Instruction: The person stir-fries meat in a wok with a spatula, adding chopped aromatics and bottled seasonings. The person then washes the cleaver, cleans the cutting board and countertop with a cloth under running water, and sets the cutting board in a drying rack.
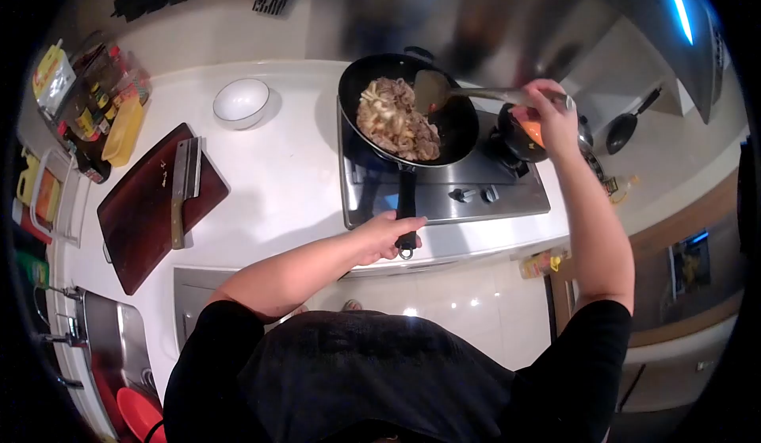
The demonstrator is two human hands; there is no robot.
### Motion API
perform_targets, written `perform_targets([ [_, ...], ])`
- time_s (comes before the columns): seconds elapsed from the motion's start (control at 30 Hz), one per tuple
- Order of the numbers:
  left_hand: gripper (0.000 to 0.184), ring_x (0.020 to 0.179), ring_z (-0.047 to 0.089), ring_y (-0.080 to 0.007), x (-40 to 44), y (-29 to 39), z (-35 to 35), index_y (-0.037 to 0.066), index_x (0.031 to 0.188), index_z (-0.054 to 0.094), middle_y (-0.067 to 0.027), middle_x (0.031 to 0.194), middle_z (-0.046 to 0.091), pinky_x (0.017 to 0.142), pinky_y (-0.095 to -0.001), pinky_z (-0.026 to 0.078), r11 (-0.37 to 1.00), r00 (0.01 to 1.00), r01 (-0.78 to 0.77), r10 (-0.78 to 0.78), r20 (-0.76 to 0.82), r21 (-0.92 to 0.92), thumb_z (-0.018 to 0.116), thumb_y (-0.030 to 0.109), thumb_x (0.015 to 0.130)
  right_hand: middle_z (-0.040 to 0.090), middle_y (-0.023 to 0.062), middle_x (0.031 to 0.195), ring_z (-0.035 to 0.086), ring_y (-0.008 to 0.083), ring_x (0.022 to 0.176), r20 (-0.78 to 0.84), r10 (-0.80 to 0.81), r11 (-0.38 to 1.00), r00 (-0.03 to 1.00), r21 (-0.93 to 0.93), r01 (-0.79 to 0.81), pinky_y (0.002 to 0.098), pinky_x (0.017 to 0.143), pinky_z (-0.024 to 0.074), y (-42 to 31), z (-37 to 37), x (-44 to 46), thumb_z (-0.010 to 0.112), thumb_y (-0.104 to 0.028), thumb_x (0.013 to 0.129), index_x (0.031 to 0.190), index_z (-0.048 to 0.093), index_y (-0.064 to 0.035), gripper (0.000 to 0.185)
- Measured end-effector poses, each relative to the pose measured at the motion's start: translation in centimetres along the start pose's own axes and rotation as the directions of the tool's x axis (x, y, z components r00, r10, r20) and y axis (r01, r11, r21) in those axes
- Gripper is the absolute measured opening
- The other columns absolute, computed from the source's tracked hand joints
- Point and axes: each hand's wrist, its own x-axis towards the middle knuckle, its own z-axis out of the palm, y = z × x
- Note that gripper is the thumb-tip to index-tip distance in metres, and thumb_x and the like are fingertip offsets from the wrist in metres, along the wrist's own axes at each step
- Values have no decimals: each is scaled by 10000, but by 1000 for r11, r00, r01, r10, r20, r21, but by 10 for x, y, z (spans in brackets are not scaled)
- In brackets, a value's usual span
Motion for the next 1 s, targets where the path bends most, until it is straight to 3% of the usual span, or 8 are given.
perform_targets([
  [0.17,294,492,437,-39,3,-2,-1,101,902,459,-33,721,549,347,-161,266,1000,1000,8,-8,1,2,584,334,772,530,121,742,596,200,596,-135,201,923,970,-304,-234,263,475,468,-31,-4,18,429,-61,787,852,499,16,123],
  [0.23,305,480,417,-39,4,-4,-1,94,904,460,-31,723,548,351,-164,255,1000,1000,1,-1,-3,-12,581,340,771,545,172,757,600,241,599,-180,383,910,906,-93,-403,304,498,508,-12,-18,19,383,-68,761,859,470,45,174],
  [0.3,329,451,375,-36,2,-4,1,77,909,462,-28,726,548,353,-166,229,999,1000,-16,15,-9,-33,576,352,768,551,227,789,599,273,627,-171,621,780,765,229,-582,341,550,538,34,-30,10,340,-75,759,860,437,46,185],
  [0.4,346,455,380,-40,2,-5,2,69,918,453,-28,722,545,365,-171,241,999,1000,-19,19,-20,-38,578,354,767,497,207,840,578,306,732,-153,597,713,787,550,-435,368,662,525,99,9,-45,298,-77,796,908,417,48,205],
  [0.47,323,497,425,-45,1,-5,0,87,905,455,-27,726,542,359,-172,256,1000,1000,-7,7,-9,-9,576,356,773,451,178,861,553,340,778,-203,626,588,753,757,-285,393,650,514,124,51,-56,345,-81,814,931,414,59,196],
  [0.57,308,514,444,-43,2,-1,-1,95,897,457,-24,727,540,354,-173,260,1000,1000,-3,3,-10,28,571,356,780,442,154,846,563,336,733,-232,563,598,793,777,-197,391,634,517,133,61,-43,386,-66,798,930,425,48,179],
  [0.83,304,495,412,-37,1,-4,-4,102,897,462,-23,732,543,366,-168,253,999,999,-31,30,32,23,560,367,787,483,137,826,591,282,686,-297,308,864,904,485,-135,320,589,520,50,14,-17,419,-77,790,898,441,19,147],
  [1.0,301,512,420,-46,1,-4,-3,97,884,468,-31,730,533,367,-173,254,1000,1000,-23,23,16,19,561,366,786,537,114,765,591,220,541,-241,151,987,959,-23,-161,283,493,499,-6,1,11,421,-38,783,837,493,2,99],
])
